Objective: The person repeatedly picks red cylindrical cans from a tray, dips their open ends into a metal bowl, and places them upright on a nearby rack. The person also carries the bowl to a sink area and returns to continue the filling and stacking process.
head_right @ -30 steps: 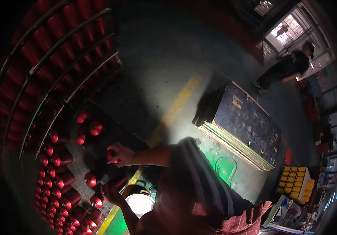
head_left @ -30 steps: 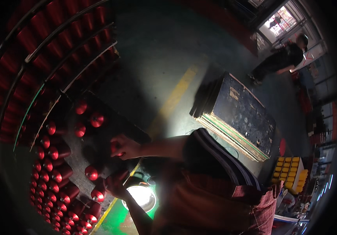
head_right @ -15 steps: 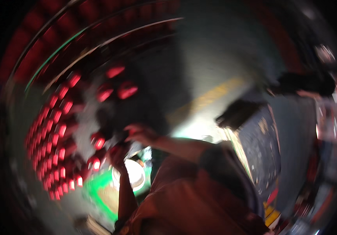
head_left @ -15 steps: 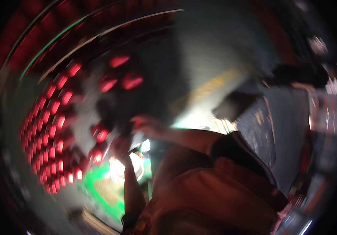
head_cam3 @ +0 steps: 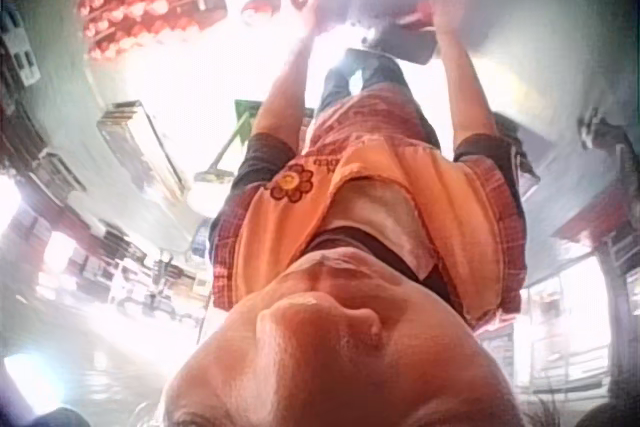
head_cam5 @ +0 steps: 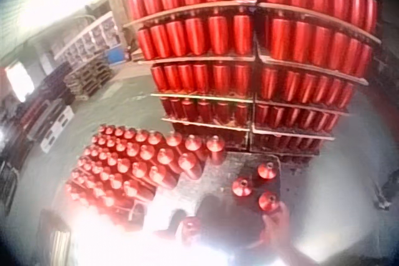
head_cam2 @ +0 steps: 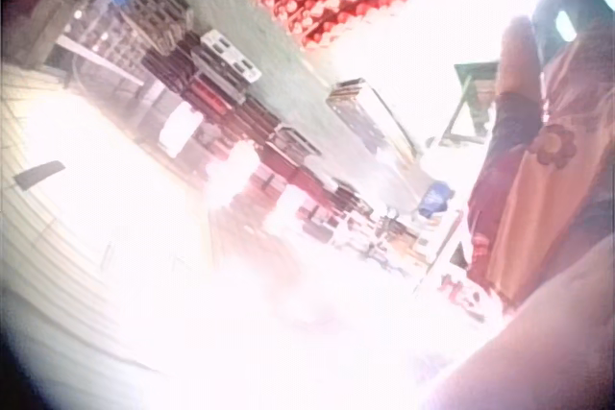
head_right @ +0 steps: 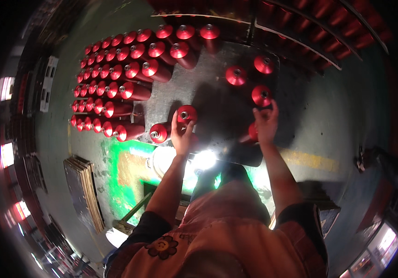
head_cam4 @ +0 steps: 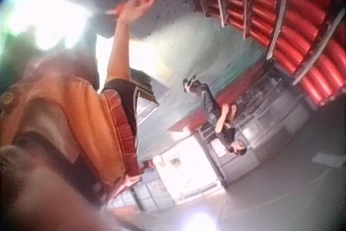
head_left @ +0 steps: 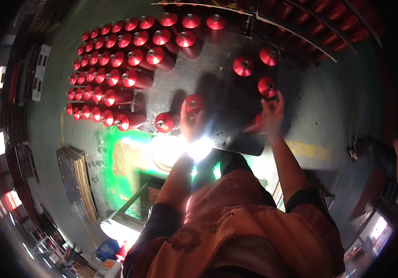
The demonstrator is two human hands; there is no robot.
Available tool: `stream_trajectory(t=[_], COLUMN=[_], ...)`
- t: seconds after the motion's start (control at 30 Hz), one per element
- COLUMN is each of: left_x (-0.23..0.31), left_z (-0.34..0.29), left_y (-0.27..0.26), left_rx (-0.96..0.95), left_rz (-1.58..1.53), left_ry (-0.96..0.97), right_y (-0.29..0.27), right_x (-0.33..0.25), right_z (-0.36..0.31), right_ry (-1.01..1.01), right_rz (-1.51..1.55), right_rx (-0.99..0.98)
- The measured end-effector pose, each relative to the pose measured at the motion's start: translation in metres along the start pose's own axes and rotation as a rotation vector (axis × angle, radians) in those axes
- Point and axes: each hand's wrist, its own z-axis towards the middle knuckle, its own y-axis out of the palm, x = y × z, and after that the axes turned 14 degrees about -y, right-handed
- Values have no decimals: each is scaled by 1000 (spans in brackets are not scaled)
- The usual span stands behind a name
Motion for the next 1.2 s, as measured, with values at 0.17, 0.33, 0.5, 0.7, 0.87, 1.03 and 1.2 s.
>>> stream_trajectory(t=[0.17, 0.33, 0.5, 0.7, 0.87, 1.03, 1.2], left_x=[21, 29, 7, -21, -45, -74, -73], left_z=[21, -10, -68, -171, -289, -420, -562], left_y=[-2, -16, -43, -109, -156, -209, -268], left_rx=[-75, -25, 39, -70, 70, 205, 380], left_rz=[109, 149, 48, -78, -349, -410, -190], left_ry=[-58, -129, 5, -242, -180, -149, -309], right_y=[-11, -12, -34, -40, -53, -78, -88], right_x=[29, 43, 47, 1, -68, -135, -196], right_z=[63, 83, 49, -10, -81, -177, -274], right_ry=[-80, -766, -283, -283, -22, -129, -143], right_rz=[-236, -690, -342, -95, 160, 209, 202], right_rx=[-288, -473, -517, -606, -853, -997, -1296])
